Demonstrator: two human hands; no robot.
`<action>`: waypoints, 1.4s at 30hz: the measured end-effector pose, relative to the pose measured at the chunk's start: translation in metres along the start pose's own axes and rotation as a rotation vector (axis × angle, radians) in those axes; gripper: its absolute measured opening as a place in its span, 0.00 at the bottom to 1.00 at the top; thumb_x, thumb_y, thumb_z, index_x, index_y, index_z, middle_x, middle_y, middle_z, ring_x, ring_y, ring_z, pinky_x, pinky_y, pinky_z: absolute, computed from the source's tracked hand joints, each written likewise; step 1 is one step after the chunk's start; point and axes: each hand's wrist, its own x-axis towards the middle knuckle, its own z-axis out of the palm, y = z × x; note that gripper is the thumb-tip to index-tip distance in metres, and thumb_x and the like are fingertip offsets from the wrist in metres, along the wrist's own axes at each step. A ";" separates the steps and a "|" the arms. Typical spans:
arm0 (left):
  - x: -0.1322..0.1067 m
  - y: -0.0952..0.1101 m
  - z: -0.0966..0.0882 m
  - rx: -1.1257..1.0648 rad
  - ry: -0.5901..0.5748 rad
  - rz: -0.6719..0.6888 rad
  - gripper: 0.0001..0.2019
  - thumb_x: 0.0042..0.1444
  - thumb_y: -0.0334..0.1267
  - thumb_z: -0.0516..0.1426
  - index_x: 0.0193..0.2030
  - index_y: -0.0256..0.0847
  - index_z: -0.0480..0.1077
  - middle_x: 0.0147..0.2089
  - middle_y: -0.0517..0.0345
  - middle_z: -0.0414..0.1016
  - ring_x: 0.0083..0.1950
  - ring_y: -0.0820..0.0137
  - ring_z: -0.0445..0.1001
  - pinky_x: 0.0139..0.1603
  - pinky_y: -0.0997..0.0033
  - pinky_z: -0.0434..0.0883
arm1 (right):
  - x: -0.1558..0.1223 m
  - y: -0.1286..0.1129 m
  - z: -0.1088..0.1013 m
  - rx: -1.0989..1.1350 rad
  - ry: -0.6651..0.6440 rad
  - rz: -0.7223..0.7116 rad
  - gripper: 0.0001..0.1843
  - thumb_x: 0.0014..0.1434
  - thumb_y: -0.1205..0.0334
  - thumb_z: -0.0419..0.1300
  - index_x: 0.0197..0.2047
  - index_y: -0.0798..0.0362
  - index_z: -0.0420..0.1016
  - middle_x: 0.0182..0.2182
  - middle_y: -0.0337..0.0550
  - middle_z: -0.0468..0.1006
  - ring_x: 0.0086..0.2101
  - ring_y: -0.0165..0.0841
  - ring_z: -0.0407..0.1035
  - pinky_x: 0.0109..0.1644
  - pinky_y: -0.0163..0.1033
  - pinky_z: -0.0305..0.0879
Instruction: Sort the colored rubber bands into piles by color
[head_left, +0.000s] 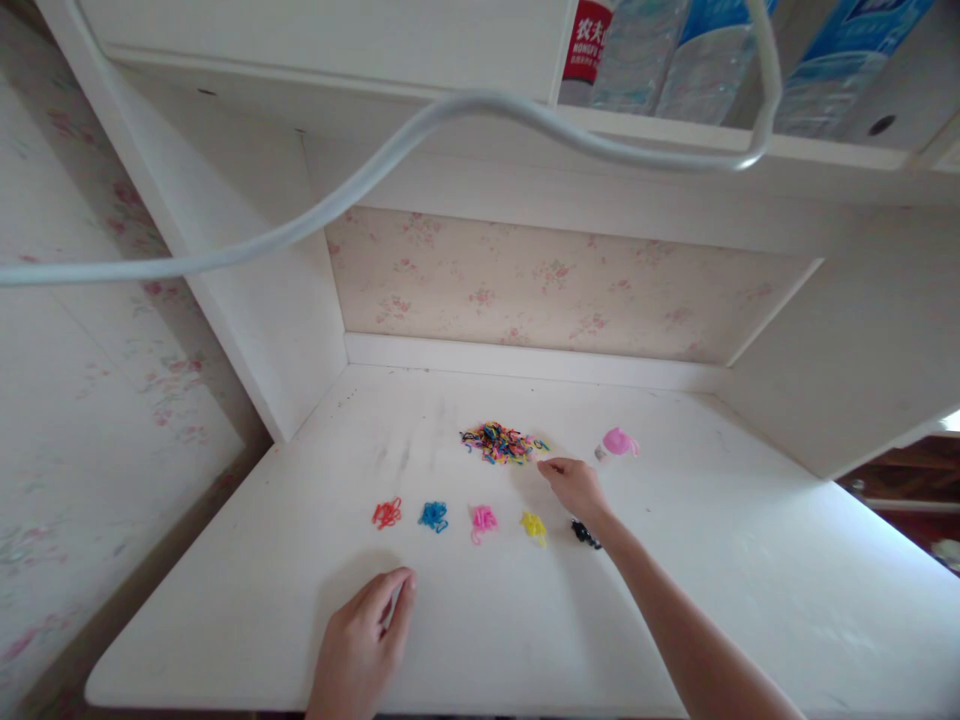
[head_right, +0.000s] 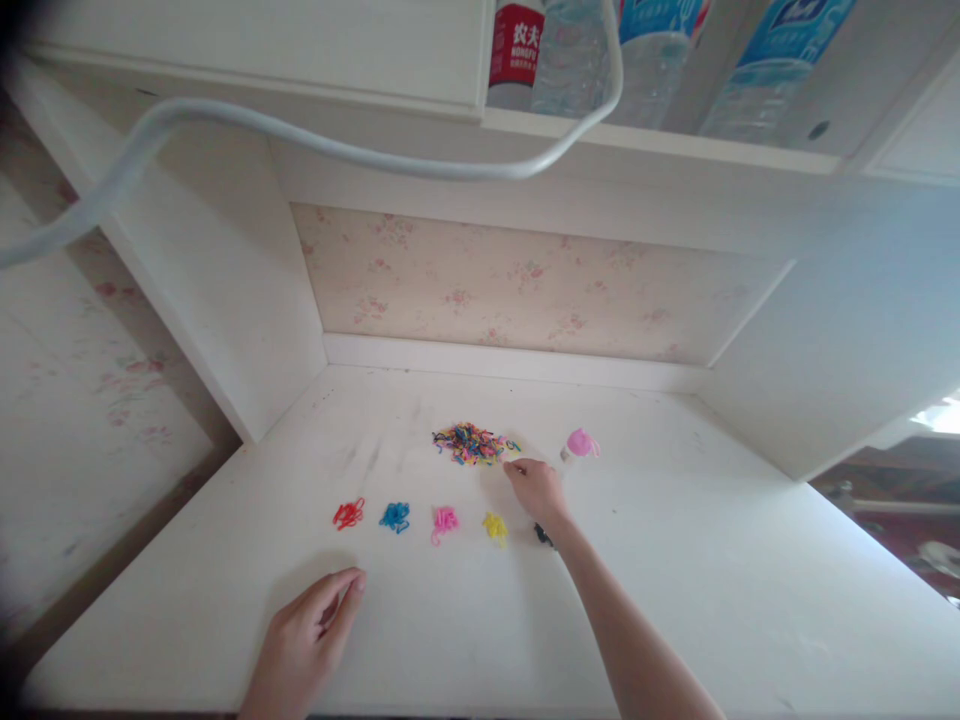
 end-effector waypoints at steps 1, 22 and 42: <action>0.000 0.000 0.000 0.000 -0.002 0.000 0.12 0.61 0.43 0.52 0.41 0.42 0.73 0.37 0.54 0.80 0.34 0.71 0.79 0.34 0.80 0.75 | -0.006 -0.004 -0.001 0.004 0.009 -0.011 0.23 0.58 0.50 0.48 0.35 0.54 0.80 0.23 0.40 0.76 0.27 0.32 0.68 0.27 0.32 0.53; 0.001 -0.002 0.002 0.023 -0.036 0.023 0.11 0.60 0.43 0.52 0.40 0.43 0.73 0.36 0.57 0.80 0.34 0.72 0.78 0.35 0.81 0.74 | -0.106 -0.034 0.012 -0.071 0.074 -0.195 0.26 0.65 0.48 0.42 0.30 0.48 0.77 0.19 0.40 0.75 0.22 0.30 0.68 0.27 0.31 0.53; 0.163 0.090 0.083 0.479 -0.415 -0.079 0.12 0.58 0.43 0.50 0.40 0.50 0.75 0.39 0.58 0.79 0.39 0.68 0.76 0.37 0.73 0.65 | -0.147 0.096 -0.023 0.329 0.140 0.368 0.26 0.50 0.34 0.51 0.36 0.44 0.78 0.33 0.37 0.81 0.36 0.37 0.74 0.36 0.31 0.64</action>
